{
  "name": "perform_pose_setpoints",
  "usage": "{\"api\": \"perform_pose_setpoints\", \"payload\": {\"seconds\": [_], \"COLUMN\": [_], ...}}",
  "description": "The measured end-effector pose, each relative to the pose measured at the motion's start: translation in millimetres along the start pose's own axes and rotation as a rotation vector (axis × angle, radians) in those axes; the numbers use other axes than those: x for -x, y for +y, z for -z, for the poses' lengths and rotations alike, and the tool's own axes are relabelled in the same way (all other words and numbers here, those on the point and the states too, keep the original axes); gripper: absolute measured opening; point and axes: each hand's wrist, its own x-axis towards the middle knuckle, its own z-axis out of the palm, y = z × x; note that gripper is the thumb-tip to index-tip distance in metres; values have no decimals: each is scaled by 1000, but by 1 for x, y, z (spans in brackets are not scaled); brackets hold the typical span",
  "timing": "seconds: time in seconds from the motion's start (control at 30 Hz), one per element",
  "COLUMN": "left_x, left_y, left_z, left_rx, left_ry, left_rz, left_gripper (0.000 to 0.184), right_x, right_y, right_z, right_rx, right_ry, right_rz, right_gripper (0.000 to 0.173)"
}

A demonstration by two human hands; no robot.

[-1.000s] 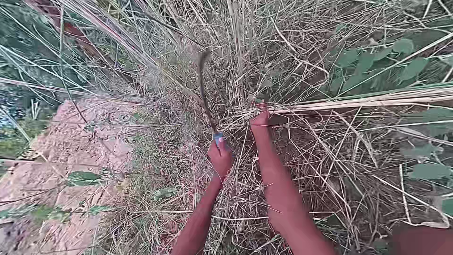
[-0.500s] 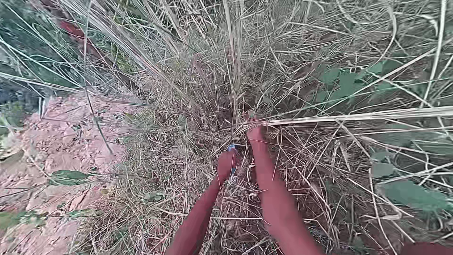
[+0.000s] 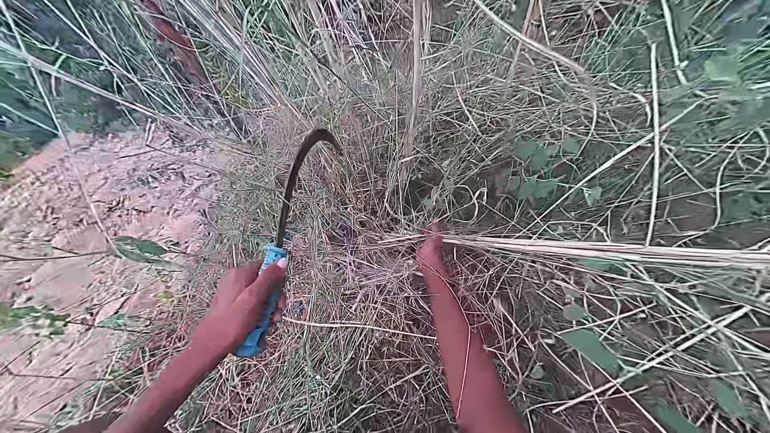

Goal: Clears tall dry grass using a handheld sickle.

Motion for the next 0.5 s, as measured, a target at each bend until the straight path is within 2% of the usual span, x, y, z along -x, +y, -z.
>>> {"api": "perform_pose_setpoints", "payload": {"seconds": [0.17, 0.3, 0.4, 0.5], "left_x": [-11, -33, -63, -89], "left_y": [-12, -38, -67, -89], "left_z": [-45, -71, -86, -95], "left_rx": [-107, -104, 65, 123], "left_ry": [-305, -425, -457, -472], "left_rz": [137, 99, 36, 99], "left_gripper": [40, 38, 35, 34], "right_x": [17, 20, 13, 7], "right_y": [14, 17, -12, -58], "right_z": [-1, -3, 5, 16], "right_rx": [83, -14, -27, -110], "right_ry": [30, 12, -6, 28], "right_rz": [32, 42, 103, 358], "right_gripper": [38, 35, 23, 31]}}
